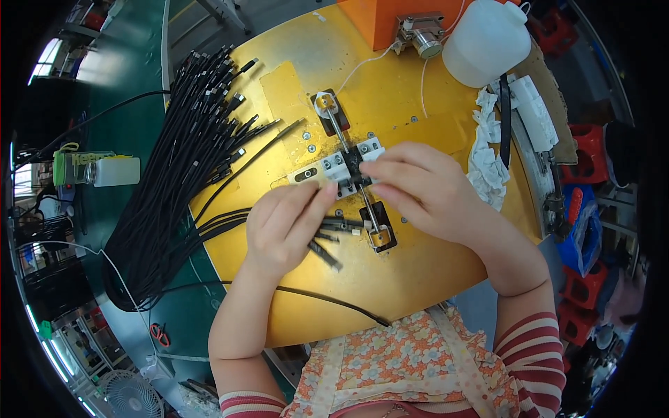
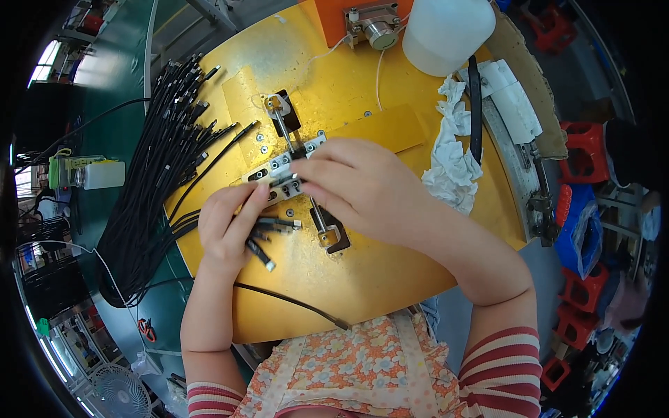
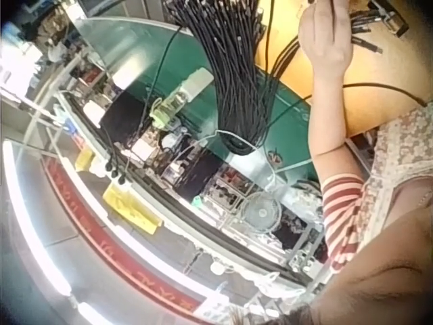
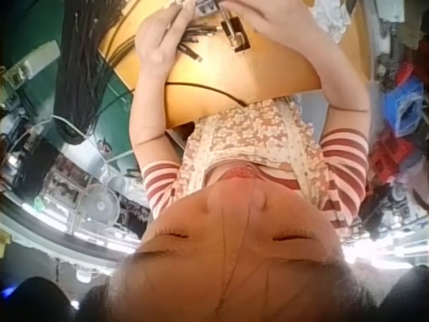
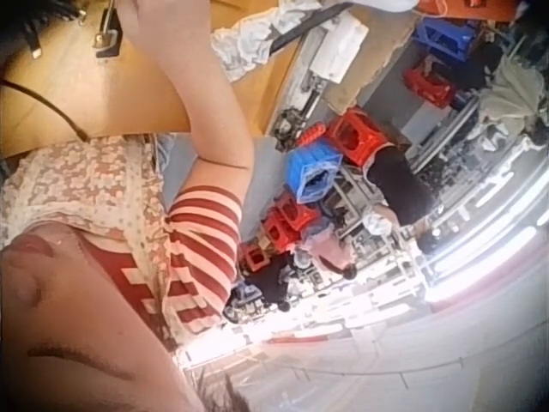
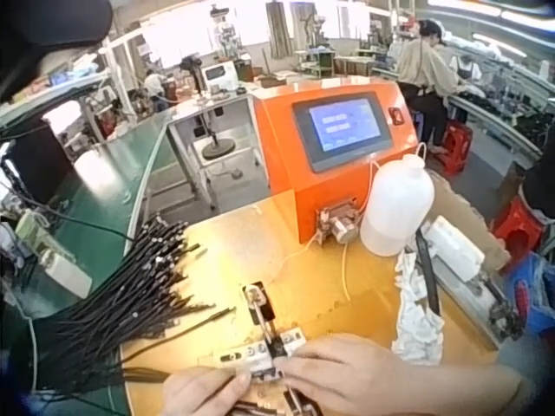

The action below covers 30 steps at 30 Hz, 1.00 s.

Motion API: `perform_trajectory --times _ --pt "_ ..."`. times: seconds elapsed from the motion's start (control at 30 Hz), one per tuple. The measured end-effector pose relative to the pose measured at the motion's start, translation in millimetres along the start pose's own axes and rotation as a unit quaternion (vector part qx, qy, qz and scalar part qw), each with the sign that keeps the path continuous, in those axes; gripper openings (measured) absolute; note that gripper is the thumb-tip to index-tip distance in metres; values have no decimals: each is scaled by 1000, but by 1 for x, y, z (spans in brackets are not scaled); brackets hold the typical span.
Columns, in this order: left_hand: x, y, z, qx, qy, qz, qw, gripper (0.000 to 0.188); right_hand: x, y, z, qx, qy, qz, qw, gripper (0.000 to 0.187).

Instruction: Assembling and processing electrical cables using an industrial crimping or connector machine.

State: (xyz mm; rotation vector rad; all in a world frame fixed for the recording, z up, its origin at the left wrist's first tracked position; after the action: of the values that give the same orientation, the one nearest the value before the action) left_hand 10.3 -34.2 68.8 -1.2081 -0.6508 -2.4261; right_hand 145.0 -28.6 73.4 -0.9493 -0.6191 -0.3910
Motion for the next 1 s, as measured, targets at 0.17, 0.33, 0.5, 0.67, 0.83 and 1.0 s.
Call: perform_trajectory --times 0.17,0.33,0.5,0.67,0.83,1.0 --pt "28 31 -12 -124 97 57 986 26 6 -17 -5 62 -6 141 988 20" --pt "36 39 -21 -161 120 78 977 25 8 -25 -8 67 -1 169 983 15" --pt "38 36 -20 -155 123 54 979 26 10 -32 -8 92 -2 164 982 18" --pt "33 27 -16 -98 86 -16 991 32 5 -33 -9 91 -16 180 979 16" --pt "28 30 -15 -111 60 -26 992 32 -14 -10 -12 -75 -86 343 933 7" --pt "24 34 -15 -119 33 -30 992 33 -36 5 -23 -223 -108 525 814 6"
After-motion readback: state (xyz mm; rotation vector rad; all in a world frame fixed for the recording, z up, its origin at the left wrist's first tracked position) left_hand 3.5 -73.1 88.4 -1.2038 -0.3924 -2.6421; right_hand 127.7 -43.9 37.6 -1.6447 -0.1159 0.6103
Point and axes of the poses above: each hand's wrist, its own z-axis towards the middle knuckle, its own x-axis out of the back of the hand, y = z × x, the point moved 10 cm from there along z, towards the middle knuckle, and after that the axes turned 1 degree about -y, right-handed, at the moved point
